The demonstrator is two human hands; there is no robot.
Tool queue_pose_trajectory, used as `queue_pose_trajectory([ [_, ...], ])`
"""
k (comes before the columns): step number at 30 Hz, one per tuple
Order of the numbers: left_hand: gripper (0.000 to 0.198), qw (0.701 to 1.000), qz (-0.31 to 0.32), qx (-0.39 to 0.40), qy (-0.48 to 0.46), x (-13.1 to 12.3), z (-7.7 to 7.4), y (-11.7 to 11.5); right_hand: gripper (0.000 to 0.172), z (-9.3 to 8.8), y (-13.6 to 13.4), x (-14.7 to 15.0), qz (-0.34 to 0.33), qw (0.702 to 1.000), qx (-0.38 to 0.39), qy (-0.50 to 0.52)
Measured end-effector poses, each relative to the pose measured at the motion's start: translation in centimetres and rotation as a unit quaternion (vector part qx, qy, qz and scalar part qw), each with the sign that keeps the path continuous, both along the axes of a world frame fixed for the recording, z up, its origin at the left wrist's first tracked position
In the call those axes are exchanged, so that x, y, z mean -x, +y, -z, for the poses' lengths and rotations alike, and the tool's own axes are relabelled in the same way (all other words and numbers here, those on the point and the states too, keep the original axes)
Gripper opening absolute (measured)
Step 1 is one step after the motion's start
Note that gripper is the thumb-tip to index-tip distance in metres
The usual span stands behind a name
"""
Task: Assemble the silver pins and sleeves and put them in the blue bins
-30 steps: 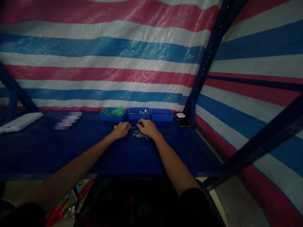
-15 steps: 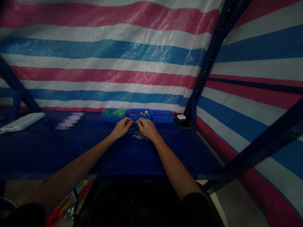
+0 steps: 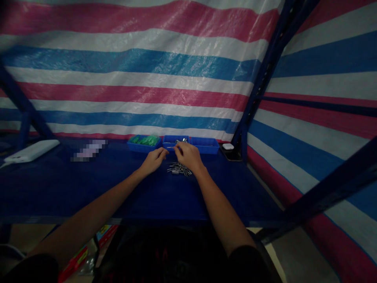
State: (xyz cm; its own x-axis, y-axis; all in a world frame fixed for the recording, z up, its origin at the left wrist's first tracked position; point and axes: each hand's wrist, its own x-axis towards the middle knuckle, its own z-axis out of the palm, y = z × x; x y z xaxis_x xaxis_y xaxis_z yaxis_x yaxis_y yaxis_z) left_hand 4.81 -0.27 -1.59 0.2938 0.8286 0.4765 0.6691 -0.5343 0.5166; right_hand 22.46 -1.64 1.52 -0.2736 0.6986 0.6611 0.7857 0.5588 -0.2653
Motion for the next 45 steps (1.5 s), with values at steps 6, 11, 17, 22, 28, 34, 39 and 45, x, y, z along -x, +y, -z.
queue_pose_trajectory([
  [6,0.020,0.988,-0.017,0.061,0.144,0.4,1.4,1.1,0.038,0.1,3.5,-4.6,0.197,0.973,0.022,0.118],
  [11,0.016,0.985,-0.030,0.073,0.156,0.0,1.9,2.4,0.034,4.1,4.3,-4.7,0.087,0.979,0.161,0.087],
  [17,0.016,0.988,-0.032,0.028,0.148,-0.5,1.8,3.3,0.038,5.4,3.6,-0.9,-0.001,0.963,0.206,0.172],
  [22,0.014,0.997,0.036,0.006,0.062,-0.7,1.8,4.0,0.046,5.4,3.3,0.7,-0.066,0.927,0.271,0.253],
  [28,0.012,0.998,0.042,0.022,-0.028,-0.4,1.9,3.0,0.025,4.8,2.7,0.3,-0.079,0.977,0.155,0.120],
  [34,0.012,0.994,0.063,0.054,-0.074,-0.2,1.6,2.5,0.012,3.5,2.0,-0.2,-0.065,0.994,0.080,0.020],
  [39,0.013,0.988,0.070,0.056,-0.123,-0.4,1.2,2.5,0.011,2.8,1.2,0.3,-0.057,0.996,0.066,-0.010],
  [45,0.022,0.992,0.065,0.035,-0.102,-0.1,0.6,2.2,0.025,2.4,1.0,0.2,-0.019,0.999,0.042,0.015],
])
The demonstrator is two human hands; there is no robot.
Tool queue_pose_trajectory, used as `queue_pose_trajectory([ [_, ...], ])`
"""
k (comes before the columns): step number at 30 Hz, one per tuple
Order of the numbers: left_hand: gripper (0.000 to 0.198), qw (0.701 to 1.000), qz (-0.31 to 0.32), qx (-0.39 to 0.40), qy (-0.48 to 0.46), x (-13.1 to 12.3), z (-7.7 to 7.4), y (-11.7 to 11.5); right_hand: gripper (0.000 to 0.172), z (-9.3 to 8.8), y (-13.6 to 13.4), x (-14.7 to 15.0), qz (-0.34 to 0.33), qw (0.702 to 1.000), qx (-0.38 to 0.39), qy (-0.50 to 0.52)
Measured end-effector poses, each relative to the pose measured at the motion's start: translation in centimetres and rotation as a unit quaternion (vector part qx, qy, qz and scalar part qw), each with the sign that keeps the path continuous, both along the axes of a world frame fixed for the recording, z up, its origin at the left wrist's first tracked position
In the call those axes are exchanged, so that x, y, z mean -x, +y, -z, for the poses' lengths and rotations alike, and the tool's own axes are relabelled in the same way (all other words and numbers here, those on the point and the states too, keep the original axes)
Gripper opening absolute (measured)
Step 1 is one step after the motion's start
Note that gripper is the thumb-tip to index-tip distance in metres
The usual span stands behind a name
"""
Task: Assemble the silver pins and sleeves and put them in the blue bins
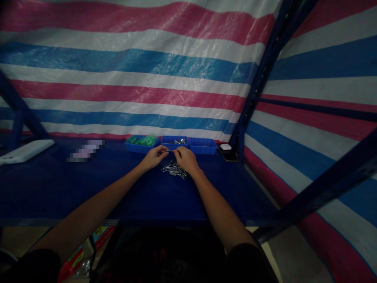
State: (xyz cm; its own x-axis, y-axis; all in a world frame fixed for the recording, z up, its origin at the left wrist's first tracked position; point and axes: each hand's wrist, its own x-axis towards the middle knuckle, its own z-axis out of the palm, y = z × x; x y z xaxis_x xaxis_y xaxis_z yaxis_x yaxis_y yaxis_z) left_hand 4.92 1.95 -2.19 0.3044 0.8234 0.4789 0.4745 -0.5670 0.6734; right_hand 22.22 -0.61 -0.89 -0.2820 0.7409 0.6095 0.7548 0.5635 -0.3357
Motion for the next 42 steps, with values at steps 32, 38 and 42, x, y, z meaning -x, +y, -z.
queue_pose_trajectory([
  [32,0.031,0.938,-0.067,0.000,0.341,1.3,-0.8,-1.9,0.043,-0.8,0.1,-2.0,0.162,0.976,0.141,-0.039],
  [38,0.020,0.928,-0.095,0.006,0.360,2.1,-0.7,-1.4,0.041,-0.5,-0.5,-0.2,0.069,0.987,0.133,-0.054],
  [42,0.018,0.929,-0.081,0.007,0.361,2.5,-0.8,-1.1,0.037,-0.4,-0.8,0.2,0.041,0.989,0.131,-0.050],
])
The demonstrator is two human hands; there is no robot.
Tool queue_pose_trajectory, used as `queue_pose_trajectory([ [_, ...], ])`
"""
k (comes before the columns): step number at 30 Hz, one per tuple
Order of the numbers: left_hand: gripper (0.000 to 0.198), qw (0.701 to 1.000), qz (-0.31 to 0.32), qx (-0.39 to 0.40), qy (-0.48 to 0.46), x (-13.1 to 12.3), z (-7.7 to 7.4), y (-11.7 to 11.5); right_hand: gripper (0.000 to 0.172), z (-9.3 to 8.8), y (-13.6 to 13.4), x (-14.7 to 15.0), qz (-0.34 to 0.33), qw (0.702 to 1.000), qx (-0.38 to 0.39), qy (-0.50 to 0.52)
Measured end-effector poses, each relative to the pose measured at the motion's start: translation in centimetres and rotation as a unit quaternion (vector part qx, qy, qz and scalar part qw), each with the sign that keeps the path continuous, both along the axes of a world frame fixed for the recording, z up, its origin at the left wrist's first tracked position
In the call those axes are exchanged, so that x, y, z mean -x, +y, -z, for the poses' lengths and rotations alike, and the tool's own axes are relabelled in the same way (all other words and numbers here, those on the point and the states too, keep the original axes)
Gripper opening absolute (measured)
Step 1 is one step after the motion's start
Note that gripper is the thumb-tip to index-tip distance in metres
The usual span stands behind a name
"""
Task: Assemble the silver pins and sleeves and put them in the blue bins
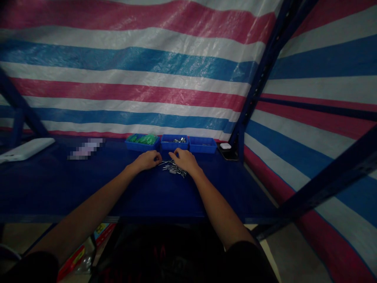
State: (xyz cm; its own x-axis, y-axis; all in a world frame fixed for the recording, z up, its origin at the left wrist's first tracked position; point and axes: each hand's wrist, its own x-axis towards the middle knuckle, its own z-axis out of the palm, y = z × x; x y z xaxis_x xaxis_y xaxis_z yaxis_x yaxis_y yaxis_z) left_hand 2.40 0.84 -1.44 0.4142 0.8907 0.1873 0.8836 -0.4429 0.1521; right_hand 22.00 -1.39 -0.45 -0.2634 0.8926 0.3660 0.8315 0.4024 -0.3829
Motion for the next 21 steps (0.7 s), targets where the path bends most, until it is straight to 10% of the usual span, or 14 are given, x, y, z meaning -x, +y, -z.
queue_pose_trajectory([
  [6,0.016,0.973,-0.068,0.033,-0.220,0.1,-0.9,0.3,0.031,0.4,0.2,0.7,-0.011,0.995,-0.016,0.094],
  [11,0.024,0.890,0.022,0.110,-0.442,-2.3,-0.8,-0.8,0.031,0.7,0.1,2.4,-0.024,0.966,-0.036,0.255],
  [15,0.023,0.903,0.058,0.115,-0.409,-4.1,-0.2,-1.7,0.029,0.5,-0.1,2.8,-0.020,0.972,-0.091,0.214],
  [21,0.027,0.968,0.018,-0.079,-0.236,-2.8,-0.7,-1.7,0.024,-0.4,-0.9,1.6,0.023,0.999,-0.034,-0.006],
])
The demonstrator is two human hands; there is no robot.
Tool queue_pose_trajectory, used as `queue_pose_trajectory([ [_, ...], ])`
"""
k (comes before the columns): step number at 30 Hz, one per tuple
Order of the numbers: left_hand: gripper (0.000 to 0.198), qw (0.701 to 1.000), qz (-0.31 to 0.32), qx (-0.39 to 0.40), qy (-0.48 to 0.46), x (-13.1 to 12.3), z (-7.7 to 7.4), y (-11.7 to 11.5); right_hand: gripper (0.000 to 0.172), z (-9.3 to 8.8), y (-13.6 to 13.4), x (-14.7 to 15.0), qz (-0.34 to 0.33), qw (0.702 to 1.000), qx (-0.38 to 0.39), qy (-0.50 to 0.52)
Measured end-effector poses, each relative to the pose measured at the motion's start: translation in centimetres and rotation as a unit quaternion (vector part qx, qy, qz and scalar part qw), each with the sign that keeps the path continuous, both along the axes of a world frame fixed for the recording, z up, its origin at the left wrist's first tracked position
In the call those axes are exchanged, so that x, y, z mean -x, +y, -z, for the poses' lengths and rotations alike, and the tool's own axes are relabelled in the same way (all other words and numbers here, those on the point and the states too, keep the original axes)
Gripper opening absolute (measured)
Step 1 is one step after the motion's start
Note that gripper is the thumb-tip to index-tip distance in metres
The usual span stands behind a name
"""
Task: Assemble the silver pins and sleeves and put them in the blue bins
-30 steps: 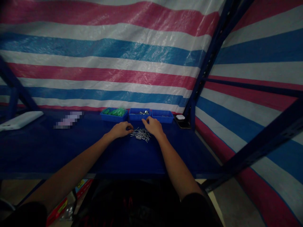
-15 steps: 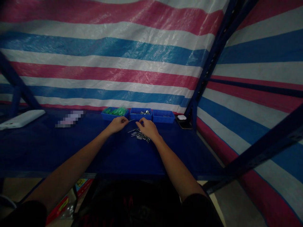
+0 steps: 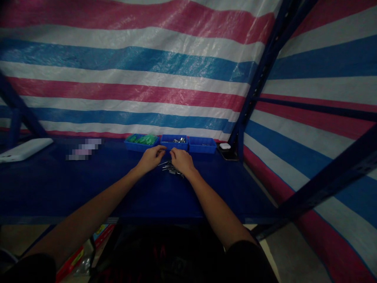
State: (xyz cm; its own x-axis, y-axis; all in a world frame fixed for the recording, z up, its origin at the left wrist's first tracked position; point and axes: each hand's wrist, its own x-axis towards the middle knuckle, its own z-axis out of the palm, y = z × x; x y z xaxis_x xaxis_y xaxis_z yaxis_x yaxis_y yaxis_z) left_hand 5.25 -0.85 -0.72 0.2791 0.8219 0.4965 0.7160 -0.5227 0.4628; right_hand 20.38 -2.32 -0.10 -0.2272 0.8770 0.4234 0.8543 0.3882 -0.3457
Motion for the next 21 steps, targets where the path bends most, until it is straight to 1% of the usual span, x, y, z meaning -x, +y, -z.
queue_pose_trajectory([
  [2,0.029,0.998,0.018,-0.036,0.055,0.5,-0.1,0.1,0.024,0.0,-0.2,-0.1,-0.006,0.999,0.022,-0.048],
  [5,0.030,0.991,0.037,-0.061,0.116,0.7,0.0,0.3,0.027,0.4,0.0,0.3,-0.019,0.998,0.026,-0.045],
  [9,0.028,0.987,0.034,-0.067,0.143,0.9,0.0,0.5,0.028,1.1,0.8,0.7,-0.066,0.996,0.047,0.026],
  [12,0.029,0.984,0.052,-0.065,0.155,1.1,-0.2,0.6,0.027,1.3,1.1,0.9,-0.098,0.985,0.080,0.114],
  [14,0.031,0.983,0.070,-0.065,0.157,1.2,-0.3,0.6,0.027,1.2,1.2,0.9,-0.112,0.961,0.146,0.204],
  [17,0.032,0.983,0.080,-0.062,0.151,1.2,-0.5,0.4,0.026,1.0,1.0,1.0,-0.125,0.895,0.255,0.345],
  [18,0.032,0.984,0.078,-0.061,0.147,1.2,-0.5,0.4,0.025,0.8,0.9,1.0,-0.130,0.874,0.277,0.378],
  [19,0.032,0.985,0.075,-0.060,0.145,1.2,-0.5,0.4,0.024,0.7,0.8,1.0,-0.134,0.860,0.291,0.398],
  [20,0.032,0.985,0.073,-0.061,0.144,1.2,-0.5,0.4,0.025,0.6,0.7,1.0,-0.136,0.854,0.297,0.405],
  [21,0.032,0.985,0.071,-0.063,0.145,1.2,-0.5,0.4,0.027,0.5,0.6,1.0,-0.134,0.858,0.295,0.398],
])
